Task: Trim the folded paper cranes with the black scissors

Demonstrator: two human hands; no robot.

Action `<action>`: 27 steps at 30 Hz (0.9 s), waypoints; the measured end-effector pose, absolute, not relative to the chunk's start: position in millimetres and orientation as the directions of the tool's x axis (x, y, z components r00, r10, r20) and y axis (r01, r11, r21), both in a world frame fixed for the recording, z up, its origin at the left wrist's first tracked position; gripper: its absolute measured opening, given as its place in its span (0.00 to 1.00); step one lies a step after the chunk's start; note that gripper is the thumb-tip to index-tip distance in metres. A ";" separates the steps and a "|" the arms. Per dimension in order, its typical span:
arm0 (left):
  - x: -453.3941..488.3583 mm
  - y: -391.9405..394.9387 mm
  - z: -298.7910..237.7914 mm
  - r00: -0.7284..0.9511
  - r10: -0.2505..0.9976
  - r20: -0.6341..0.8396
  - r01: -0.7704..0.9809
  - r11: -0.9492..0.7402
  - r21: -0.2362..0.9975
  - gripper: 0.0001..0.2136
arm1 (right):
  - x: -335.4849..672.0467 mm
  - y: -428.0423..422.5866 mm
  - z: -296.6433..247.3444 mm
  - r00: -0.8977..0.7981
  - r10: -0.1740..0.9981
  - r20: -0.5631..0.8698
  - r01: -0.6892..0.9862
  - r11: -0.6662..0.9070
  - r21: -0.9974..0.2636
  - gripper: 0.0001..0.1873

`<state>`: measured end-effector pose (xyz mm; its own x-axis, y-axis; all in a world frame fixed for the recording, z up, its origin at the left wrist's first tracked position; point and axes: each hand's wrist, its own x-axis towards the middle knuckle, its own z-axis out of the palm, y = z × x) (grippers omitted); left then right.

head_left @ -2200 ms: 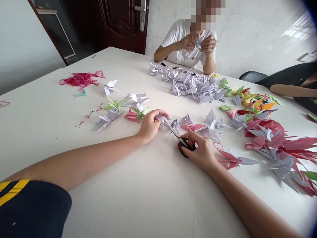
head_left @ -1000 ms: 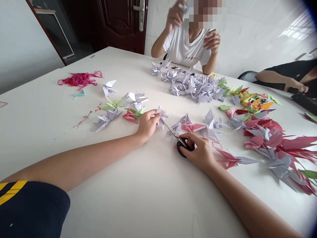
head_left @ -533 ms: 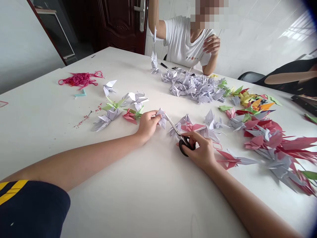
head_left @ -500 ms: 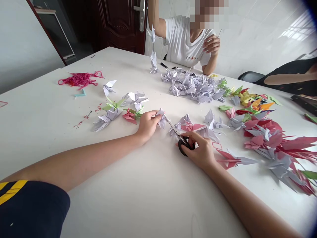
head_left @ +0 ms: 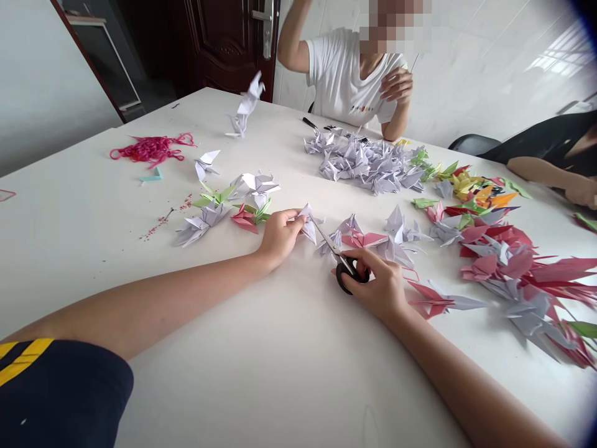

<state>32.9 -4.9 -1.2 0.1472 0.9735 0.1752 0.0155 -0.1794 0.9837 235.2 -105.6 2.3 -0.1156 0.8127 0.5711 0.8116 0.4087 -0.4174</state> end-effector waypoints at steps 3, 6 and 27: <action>32.8 -6.1 -1.3 0.171 0.966 0.193 -0.033 -0.190 0.981 0.13 | 236.4 -103.8 1.2 -0.085 0.856 0.510 0.832 0.342 -0.436 0.10; 32.6 -7.3 -1.0 0.179 0.961 0.210 -0.059 -0.202 0.978 0.14 | 236.5 -103.2 2.0 -0.080 0.870 0.487 0.830 0.329 -0.450 0.11; 32.1 -8.5 2.7 0.177 0.965 0.194 -0.009 -0.195 0.981 0.13 | 235.5 -105.0 2.5 -0.173 0.847 0.503 0.828 0.401 -0.392 0.10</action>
<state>32.1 -8.5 2.7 0.1767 0.9650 0.1937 -0.0087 -0.1952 0.9807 235.5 -105.0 2.5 -0.1726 0.8470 0.5029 0.8277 0.4015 -0.3920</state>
